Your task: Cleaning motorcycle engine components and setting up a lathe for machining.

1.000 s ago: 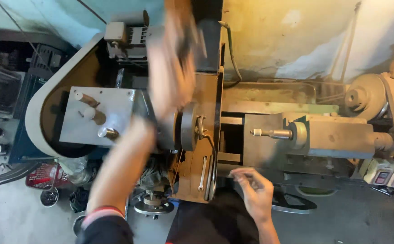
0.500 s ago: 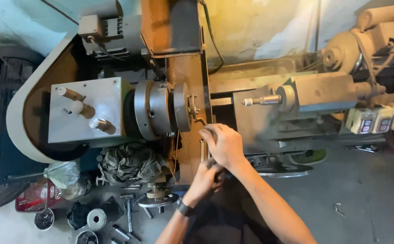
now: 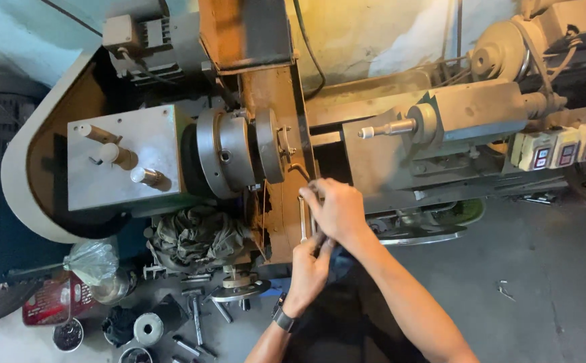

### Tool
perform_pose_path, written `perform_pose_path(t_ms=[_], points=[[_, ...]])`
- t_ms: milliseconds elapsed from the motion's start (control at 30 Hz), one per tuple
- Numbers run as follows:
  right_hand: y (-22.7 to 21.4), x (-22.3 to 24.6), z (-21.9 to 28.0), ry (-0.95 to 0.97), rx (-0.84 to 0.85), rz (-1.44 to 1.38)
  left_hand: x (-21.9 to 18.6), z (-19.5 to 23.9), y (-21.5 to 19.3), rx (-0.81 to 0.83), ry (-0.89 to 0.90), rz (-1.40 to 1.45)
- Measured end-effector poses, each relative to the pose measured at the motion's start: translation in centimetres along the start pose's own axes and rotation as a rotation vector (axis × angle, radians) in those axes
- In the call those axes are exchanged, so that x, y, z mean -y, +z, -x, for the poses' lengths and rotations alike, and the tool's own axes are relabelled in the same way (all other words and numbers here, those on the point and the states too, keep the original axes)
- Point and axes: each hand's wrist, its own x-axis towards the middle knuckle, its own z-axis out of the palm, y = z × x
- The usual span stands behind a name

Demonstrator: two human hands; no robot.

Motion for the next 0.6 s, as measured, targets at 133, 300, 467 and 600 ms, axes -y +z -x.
perform_pose_path(t_ms=[133, 300, 467, 600], points=[[-0.2, -2.6, -2.7, 0.216, 0.174, 0.143, 2.5, 0.5, -0.7, 0.027, -0.028, 0.036], [-0.6, -10.2, -1.7, 0.198, 0.114, -0.315, -0.8, -0.3, -1.2, -0.029, -0.339, 0.369], [-1.4, -12.3, 1.4, 0.462, 0.604, -1.17, -2.4, -1.6, -0.9, -0.104, -0.343, 0.317], [0.1, -13.9, 1.7, 0.479, 0.688, -1.263, -3.1, -2.8, 0.0, -0.163, -0.35, 0.213]])
